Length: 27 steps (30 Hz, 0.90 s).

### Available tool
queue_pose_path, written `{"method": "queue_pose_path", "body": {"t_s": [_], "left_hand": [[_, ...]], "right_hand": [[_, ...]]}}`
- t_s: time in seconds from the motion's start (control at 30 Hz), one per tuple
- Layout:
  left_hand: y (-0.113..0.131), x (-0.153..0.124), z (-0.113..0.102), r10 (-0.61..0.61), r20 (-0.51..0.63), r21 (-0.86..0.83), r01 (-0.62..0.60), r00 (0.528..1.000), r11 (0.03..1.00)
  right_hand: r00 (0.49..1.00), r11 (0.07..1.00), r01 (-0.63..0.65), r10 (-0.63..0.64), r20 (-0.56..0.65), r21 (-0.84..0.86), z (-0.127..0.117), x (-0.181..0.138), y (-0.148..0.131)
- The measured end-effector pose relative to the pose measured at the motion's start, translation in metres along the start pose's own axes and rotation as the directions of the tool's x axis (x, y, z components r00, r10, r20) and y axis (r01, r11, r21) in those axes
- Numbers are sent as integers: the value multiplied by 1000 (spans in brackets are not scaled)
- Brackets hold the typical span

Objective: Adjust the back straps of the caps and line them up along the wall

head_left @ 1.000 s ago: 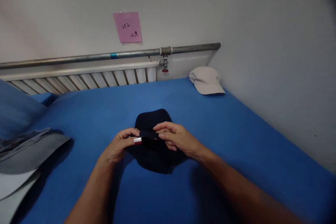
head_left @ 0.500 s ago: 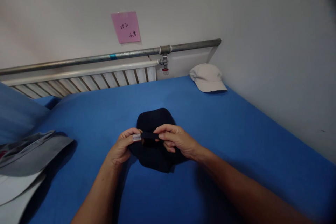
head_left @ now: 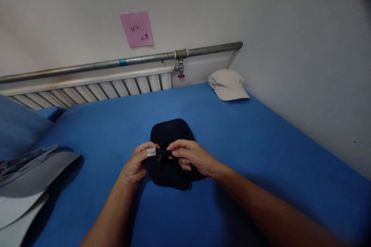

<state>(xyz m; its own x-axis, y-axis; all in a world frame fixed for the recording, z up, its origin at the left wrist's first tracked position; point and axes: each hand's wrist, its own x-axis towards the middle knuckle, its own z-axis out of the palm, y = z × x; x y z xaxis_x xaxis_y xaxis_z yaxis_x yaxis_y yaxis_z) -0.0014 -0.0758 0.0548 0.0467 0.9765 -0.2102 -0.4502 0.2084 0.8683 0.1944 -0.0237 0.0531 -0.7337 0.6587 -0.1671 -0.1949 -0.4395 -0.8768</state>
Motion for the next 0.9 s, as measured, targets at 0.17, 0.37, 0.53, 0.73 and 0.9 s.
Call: {"method": "queue_pose_path", "body": {"t_s": [0.17,0.37,0.53,0.73,0.9], "left_hand": [[-1,1,0,-24,35,3,24,999,1000],[-3,3,-4,-39,73,0,39,997,999],[-4,3,-1,-103,74,68,98,992,993],[-2,2,3,-113,29,144,108,993,984],[0,0,3,-94,4,205,91,996,974]], "right_hand": [[1000,999,-6,4,-30,-48,3,0,0],[998,994,14,-20,-53,-106,8,-2,-4],[997,994,42,-48,-57,-98,14,-5,-6],[995,977,80,-89,-38,-199,14,-6,-9],[995,971,85,-95,-36,-224,11,-8,-14]]}}
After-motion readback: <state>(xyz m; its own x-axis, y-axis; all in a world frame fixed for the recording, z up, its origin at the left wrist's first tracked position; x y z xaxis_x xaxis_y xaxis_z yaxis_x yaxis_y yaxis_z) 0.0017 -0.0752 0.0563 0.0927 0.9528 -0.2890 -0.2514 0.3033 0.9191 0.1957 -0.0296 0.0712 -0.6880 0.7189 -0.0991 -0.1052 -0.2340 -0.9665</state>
